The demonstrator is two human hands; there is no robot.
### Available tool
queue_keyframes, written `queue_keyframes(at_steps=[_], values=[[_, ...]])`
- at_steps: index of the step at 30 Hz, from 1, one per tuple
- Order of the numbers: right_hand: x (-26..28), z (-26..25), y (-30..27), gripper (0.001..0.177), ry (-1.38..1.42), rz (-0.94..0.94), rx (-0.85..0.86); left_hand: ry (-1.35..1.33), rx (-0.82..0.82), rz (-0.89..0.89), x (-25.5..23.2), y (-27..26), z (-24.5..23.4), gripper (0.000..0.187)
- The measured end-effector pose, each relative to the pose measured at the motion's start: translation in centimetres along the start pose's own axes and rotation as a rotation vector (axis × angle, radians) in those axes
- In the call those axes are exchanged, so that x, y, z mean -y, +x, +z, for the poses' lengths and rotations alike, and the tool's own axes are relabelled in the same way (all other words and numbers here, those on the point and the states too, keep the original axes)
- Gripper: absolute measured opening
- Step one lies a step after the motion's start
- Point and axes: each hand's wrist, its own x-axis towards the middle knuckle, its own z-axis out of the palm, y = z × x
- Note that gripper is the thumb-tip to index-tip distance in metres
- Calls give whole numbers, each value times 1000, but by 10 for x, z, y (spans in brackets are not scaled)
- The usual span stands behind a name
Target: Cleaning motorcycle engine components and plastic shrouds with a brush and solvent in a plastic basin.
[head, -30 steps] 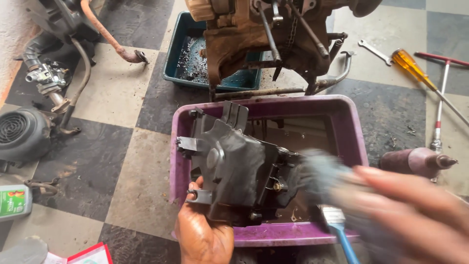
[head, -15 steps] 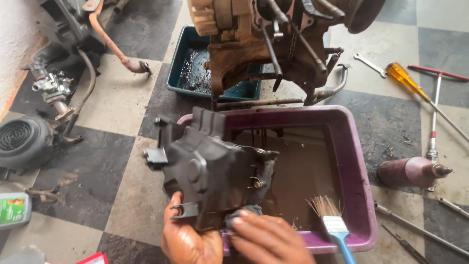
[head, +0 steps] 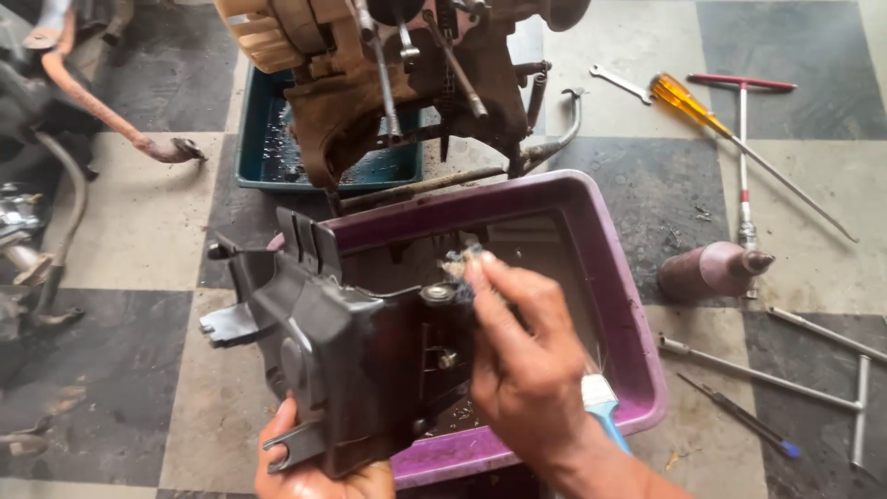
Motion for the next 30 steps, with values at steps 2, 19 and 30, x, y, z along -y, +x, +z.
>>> queue_keyframes(at_steps=[2, 19, 30], values=[[3, 11, -21, 42, 29, -19, 3, -1, -40, 35, -4, -11, 19, 52], [-19, 78, -168, 38, 377, -167, 445, -196, -304, 175, -59, -26, 41, 34], [-399, 68, -358, 38, 966, 647, 1121, 639, 46, 478, -142, -24, -95, 44]])
